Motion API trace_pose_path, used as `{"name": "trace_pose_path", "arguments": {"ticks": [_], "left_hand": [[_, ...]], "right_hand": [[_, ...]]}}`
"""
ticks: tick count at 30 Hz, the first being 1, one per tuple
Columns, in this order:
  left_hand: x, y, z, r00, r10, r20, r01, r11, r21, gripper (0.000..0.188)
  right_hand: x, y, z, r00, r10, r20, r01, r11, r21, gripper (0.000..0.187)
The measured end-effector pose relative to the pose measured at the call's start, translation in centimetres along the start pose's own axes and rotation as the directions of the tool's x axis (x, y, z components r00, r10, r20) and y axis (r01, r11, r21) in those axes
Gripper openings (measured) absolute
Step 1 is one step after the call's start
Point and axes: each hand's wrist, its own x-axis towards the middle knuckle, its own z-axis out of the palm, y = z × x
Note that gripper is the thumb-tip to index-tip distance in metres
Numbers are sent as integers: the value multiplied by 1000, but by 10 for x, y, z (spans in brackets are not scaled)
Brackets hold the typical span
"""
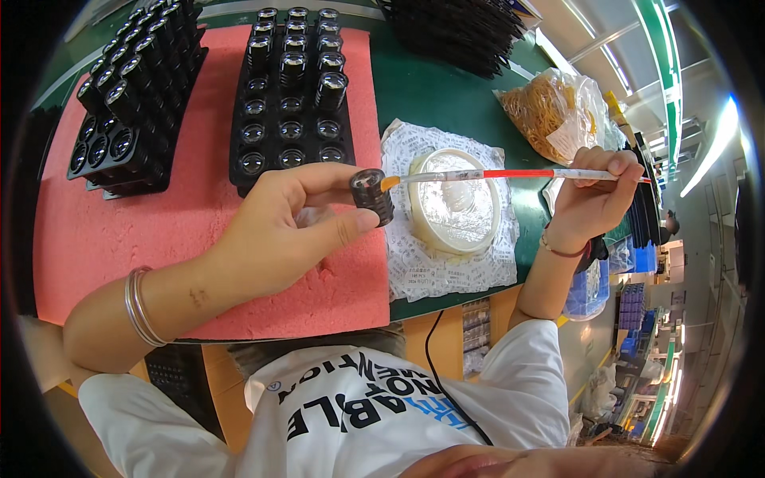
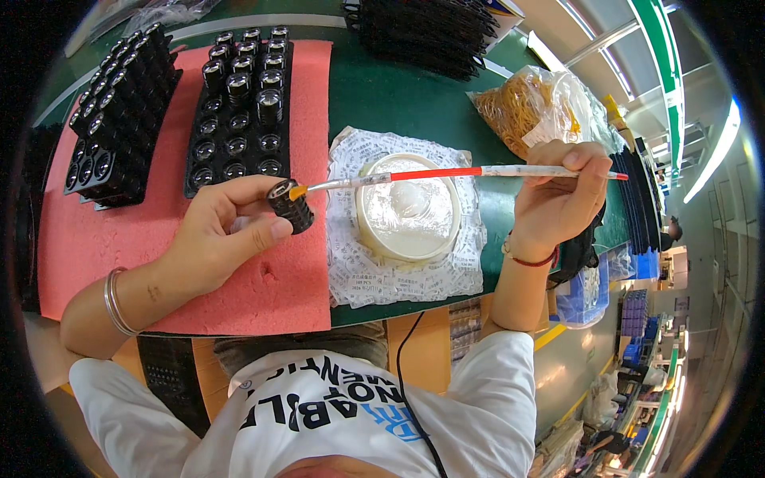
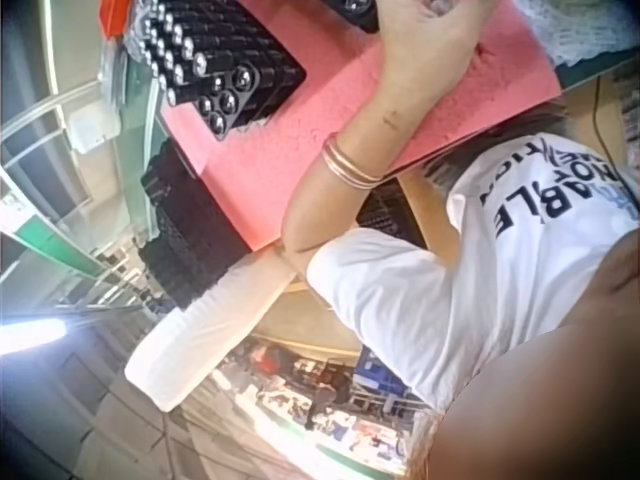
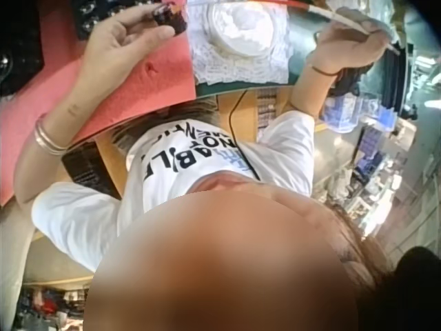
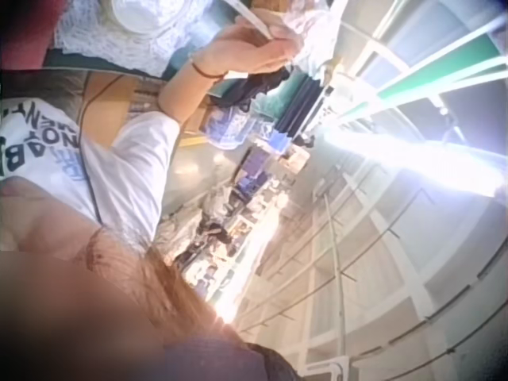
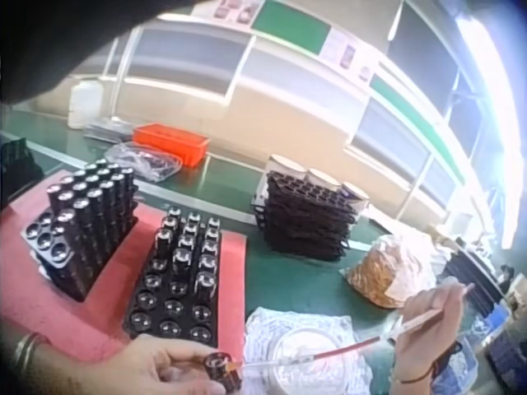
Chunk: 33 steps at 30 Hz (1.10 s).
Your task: Applying a white lubricant or paste to small cylindrical electrical components using a small brush.
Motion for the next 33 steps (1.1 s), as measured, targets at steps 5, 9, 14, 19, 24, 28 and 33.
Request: {"name": "trace_pose_path", "arguments": {"ticks": [5,9,14,19,24,28,33], "left_hand": [[-5,5,2,999,39,-15,-38,998,44,29],[-24,42,-2,946,318,62,-258,624,737,22],[-15,76,-33,543,800,254,-322,-81,943,31],[-59,108,-83,444,773,-454,35,491,870,30],[-81,117,-138,724,584,-368,346,155,925,24],[-77,107,-145,769,411,-489,465,164,870,23],[-67,108,-135,776,320,-543,511,187,839,20]], "right_hand": [[1,-1,3,1000,-8,14,8,1000,-5,25],[3,0,-1,995,55,-84,-47,995,94,22],[-3,-2,-6,974,-32,-224,13,996,-85,33],[4,-1,3,973,-4,-232,3,1000,-1,33],[2,-2,2,973,-11,-229,9,1000,-7,32],[1,-2,3,983,-34,-181,23,998,-59,32],[0,-2,3,983,-36,-183,21,997,-80,32]]}}
